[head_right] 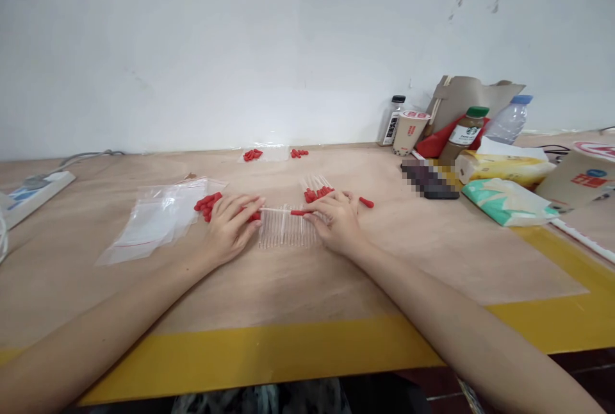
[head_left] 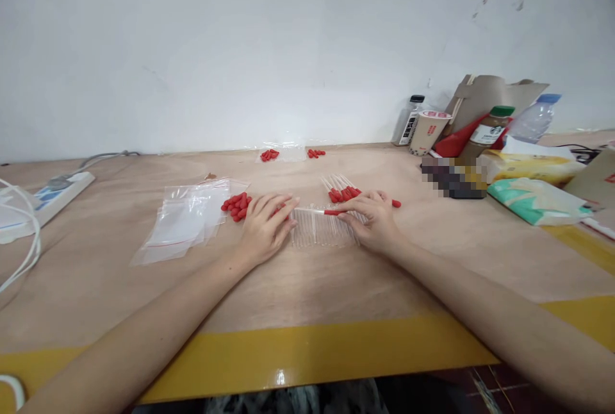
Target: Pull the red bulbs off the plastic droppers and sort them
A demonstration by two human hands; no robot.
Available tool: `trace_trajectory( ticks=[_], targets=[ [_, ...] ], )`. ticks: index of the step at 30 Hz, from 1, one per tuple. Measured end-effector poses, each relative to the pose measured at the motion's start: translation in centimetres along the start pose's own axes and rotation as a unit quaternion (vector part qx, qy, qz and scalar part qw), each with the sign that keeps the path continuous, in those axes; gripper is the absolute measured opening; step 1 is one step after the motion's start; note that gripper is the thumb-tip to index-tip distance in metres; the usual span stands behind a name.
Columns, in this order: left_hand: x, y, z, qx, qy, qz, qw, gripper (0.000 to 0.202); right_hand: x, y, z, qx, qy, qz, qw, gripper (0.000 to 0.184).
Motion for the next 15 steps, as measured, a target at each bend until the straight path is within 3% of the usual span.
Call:
trace_trajectory(
  ticks=[7, 15],
  targets=[
    [-0.3, -1.2, -1.5, -0.029, -0.073, 0.009, 0.997, 0.012, 0.9, -0.9, 1.7, 0.013, 0.041, -0.004, 0.999, 0.011],
    [-0.6, -1.5, -1.9, -0.049, -0.083, 0.004, 0.995, 0.011, 0.8, -0.9, 3.4, 0.107, 0.096, -0.059, 0.988, 0.017]
  ],
)
Point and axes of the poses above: each hand's wrist, its own x-axis away from the middle knuckle, its own y-axis out of the back of the hand, z = x × y, the point moved 7 cm from there along -x, towards the middle knuckle, and after that the axes turned 15 degrees about x, right-handed, at the moved point
